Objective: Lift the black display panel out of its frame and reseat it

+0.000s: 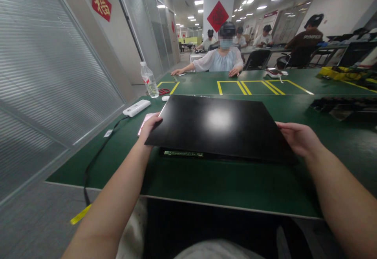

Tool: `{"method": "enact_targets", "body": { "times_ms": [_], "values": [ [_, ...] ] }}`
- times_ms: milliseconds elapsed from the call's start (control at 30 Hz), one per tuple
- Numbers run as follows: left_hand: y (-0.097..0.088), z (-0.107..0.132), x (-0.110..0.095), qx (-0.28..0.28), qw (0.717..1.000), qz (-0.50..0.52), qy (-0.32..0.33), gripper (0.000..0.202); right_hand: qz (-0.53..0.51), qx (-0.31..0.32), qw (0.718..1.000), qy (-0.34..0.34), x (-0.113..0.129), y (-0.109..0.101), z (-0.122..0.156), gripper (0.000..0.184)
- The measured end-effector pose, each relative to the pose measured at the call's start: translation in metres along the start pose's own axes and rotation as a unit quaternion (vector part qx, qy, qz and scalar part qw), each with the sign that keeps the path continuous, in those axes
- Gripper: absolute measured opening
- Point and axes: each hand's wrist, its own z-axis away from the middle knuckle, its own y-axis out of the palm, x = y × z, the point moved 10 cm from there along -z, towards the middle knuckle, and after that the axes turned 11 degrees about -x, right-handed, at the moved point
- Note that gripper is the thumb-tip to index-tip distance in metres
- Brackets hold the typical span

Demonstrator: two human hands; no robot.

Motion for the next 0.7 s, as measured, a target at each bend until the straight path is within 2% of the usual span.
{"method": "enact_targets", "body": {
  "times_ms": [67, 267, 467, 700],
  "values": [
    [-0.003, 0.001, -0.002, -0.018, 1.000, 0.005, 0.009, 0.056, -0.002, -0.011, 1.000, -0.018, 0.004, -0.002, -0.004, 0.027],
    [-0.002, 0.006, -0.006, -0.029, 0.999, 0.043, 0.009, 0.049, 0.015, 0.014, 0.998, -0.051, 0.009, 0.002, -0.012, 0.038],
    [-0.001, 0.010, -0.008, -0.038, 0.998, 0.059, 0.001, 0.045, 0.040, 0.021, 0.995, -0.089, 0.012, -0.002, -0.019, 0.040],
    [-0.002, 0.010, -0.008, -0.053, 0.994, 0.099, -0.011, 0.048, 0.070, 0.025, 0.990, -0.118, 0.015, 0.000, -0.016, 0.042]
  ]
}}
